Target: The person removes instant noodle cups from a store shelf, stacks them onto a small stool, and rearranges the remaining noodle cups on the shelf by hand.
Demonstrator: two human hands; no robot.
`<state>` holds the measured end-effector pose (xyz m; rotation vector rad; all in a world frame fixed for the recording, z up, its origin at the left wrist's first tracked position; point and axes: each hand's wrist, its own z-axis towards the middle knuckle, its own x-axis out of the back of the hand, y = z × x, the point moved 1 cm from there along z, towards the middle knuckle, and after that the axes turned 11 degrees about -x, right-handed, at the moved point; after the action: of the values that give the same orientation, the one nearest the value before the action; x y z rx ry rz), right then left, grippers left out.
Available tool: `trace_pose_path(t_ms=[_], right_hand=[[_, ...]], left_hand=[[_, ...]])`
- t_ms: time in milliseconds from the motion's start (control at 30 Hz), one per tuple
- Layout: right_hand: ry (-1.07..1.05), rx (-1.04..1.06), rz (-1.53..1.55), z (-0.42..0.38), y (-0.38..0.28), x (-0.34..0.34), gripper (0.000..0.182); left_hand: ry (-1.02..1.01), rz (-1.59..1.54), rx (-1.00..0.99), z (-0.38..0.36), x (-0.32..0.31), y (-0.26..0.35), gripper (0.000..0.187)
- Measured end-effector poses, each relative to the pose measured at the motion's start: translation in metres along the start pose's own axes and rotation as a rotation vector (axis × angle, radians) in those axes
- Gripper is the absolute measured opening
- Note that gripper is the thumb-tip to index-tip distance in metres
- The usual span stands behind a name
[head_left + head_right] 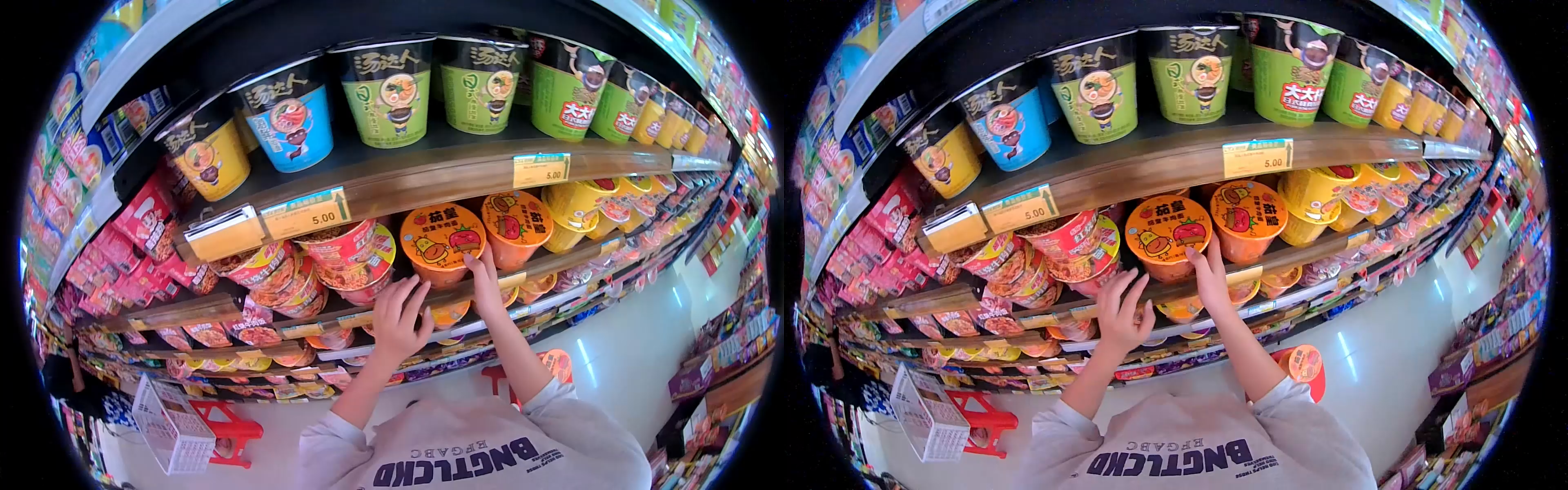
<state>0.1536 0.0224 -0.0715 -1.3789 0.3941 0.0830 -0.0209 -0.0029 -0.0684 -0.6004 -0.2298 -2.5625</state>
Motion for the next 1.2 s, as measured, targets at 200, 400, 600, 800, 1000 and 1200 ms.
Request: trace_pose_path(t_ms=[200,400,600,800,1000,1200], right_hand=[[0.005,0.059,-0.117,-0.008,-0.006,0.006,0.054],[0.027,0.239,-0.492,-0.044,-0.018,0.013,0.073],[-0.120,0.088,-0.251,-0.078,-0.036,0.031,0.076],[0.119,0.200,-0.439,-0.122,-0.052,0.067,0.082],[0.329,0.171,-0.310,-0.153,-0.050,0.118,0.075],[0.464,-0.049,-0.441,-0.181,-0.064,0.188,0.061]], left_hand=[[0.028,-0.296,0.339,0.010,-0.018,0.007,0.068],[0.147,-0.703,0.536,0.004,-0.028,0.007,0.073],[0.245,-0.924,0.613,0.022,-0.013,0.045,0.073],[0.206,-0.933,0.550,0.031,-0.022,0.100,0.079],[0.104,-1.031,0.605,0.027,-0.059,0.164,0.079],[-0.163,-0.973,0.656,0.012,-0.106,0.216,0.082]])
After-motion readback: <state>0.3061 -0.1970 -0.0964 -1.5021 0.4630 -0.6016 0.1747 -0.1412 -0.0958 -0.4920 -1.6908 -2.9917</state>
